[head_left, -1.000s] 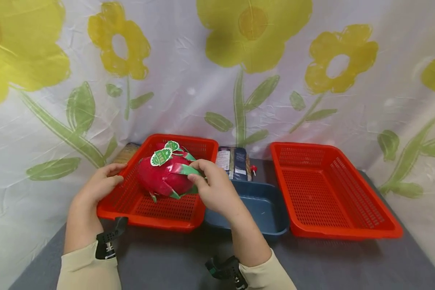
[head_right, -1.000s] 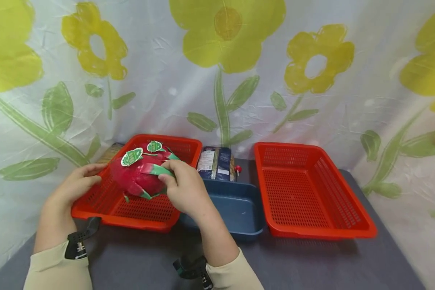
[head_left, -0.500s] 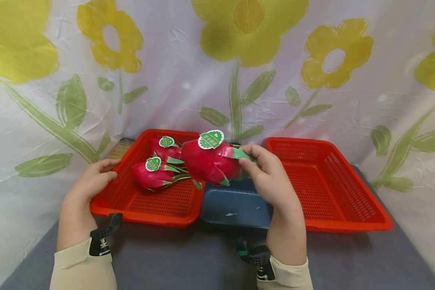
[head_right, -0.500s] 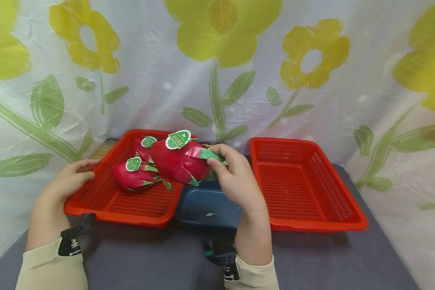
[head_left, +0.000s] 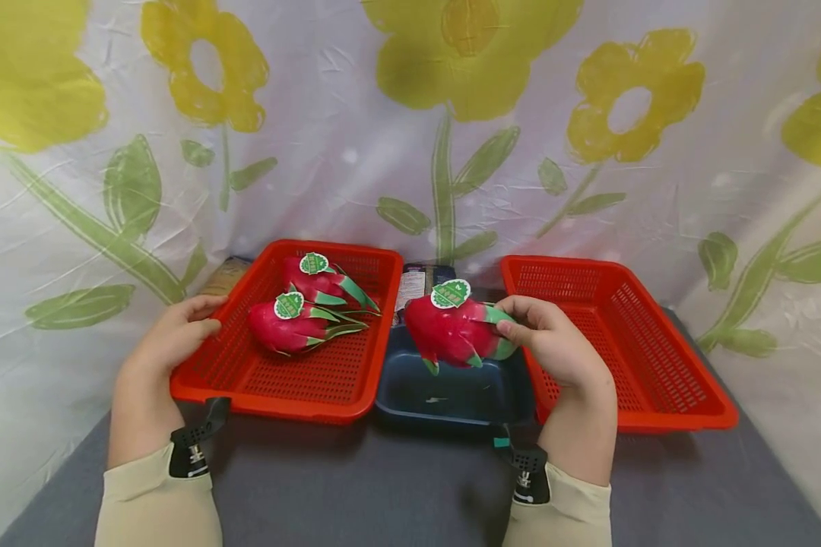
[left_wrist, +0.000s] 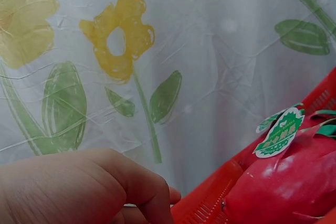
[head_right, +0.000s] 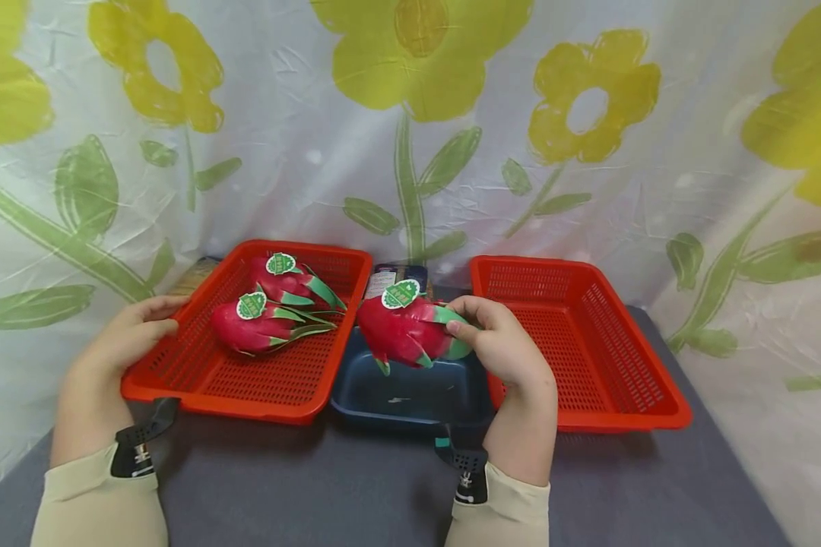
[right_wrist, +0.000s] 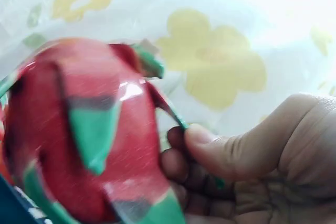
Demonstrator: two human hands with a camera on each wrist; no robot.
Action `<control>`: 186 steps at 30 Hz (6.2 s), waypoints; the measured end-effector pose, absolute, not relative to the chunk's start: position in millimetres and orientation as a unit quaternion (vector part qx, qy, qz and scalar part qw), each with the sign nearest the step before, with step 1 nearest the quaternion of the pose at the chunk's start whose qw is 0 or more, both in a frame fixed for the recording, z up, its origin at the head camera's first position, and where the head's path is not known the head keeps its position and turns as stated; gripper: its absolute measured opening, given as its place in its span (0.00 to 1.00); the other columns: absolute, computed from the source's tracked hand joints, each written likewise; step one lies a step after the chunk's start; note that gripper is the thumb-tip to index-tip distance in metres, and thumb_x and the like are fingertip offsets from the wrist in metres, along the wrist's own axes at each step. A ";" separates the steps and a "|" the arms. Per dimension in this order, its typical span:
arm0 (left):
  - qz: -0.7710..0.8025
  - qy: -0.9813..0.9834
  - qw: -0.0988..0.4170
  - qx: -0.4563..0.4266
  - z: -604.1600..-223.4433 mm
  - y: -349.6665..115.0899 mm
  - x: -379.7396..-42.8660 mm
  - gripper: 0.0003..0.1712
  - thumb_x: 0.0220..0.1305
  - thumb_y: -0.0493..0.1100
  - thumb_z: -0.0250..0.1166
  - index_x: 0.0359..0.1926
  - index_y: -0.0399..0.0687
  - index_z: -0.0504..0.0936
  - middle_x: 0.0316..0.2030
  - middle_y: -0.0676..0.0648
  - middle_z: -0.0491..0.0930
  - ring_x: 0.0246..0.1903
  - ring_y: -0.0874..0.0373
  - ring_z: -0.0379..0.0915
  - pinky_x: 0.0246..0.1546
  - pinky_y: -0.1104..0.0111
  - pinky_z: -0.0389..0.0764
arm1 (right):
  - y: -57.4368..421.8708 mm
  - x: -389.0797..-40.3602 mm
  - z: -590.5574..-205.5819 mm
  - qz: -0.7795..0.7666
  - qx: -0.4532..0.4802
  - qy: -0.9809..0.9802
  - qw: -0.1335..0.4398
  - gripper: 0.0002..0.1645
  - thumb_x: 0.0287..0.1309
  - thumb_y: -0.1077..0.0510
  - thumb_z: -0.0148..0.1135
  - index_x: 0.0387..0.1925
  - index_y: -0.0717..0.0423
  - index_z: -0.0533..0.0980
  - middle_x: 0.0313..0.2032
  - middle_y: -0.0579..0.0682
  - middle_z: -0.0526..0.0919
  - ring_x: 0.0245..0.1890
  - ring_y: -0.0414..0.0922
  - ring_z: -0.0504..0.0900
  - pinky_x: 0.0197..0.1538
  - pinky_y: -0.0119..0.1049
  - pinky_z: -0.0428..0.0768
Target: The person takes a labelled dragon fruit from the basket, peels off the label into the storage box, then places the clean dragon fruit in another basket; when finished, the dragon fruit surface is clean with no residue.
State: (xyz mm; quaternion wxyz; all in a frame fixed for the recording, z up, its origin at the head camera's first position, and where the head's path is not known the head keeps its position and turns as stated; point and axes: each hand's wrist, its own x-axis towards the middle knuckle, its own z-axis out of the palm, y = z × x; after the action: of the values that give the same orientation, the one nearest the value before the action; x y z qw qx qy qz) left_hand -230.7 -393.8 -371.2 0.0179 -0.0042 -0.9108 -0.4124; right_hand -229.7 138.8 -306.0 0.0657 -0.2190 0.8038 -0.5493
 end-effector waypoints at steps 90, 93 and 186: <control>-0.354 -0.923 -0.006 -0.147 -324.6 -156.8 -211.2 0.26 0.66 0.46 0.69 0.64 0.45 0.81 0.54 0.44 0.83 0.46 0.50 0.78 0.39 0.61 0.85 | 91.0 -233.0 -370.8 -0.170 -0.232 0.954 -0.080 0.21 0.56 0.59 0.76 0.53 0.53 0.86 0.45 0.52 0.89 0.42 0.48 0.84 0.47 0.43 0.85; -0.352 -0.924 -0.004 -0.148 -323.3 -156.5 -211.0 0.26 0.66 0.45 0.69 0.64 0.45 0.81 0.53 0.44 0.83 0.46 0.50 0.78 0.39 0.62 0.85 | 89.2 -232.5 -371.8 -0.190 -0.238 0.947 -0.104 0.15 0.58 0.57 0.75 0.48 0.55 0.88 0.42 0.52 0.89 0.40 0.48 0.85 0.47 0.43 0.85; -0.498 -0.799 -0.150 -0.303 -436.1 -151.5 -133.0 0.42 0.51 0.49 0.78 0.65 0.62 0.68 0.59 0.54 0.70 0.58 0.52 0.70 0.46 0.68 0.83 | 70.7 -237.3 -403.5 -0.278 -0.167 0.942 0.087 0.08 0.53 0.56 0.79 0.23 0.51 0.86 0.20 0.42 0.82 0.24 0.41 0.73 0.29 0.36 0.73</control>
State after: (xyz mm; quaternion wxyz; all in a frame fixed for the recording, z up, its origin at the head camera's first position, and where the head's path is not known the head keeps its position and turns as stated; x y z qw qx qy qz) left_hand -133.0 -151.5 -436.1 -0.1502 -0.3027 -0.7987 -0.4979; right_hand -237.3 70.7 -403.5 0.0868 -0.1675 0.9418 -0.2783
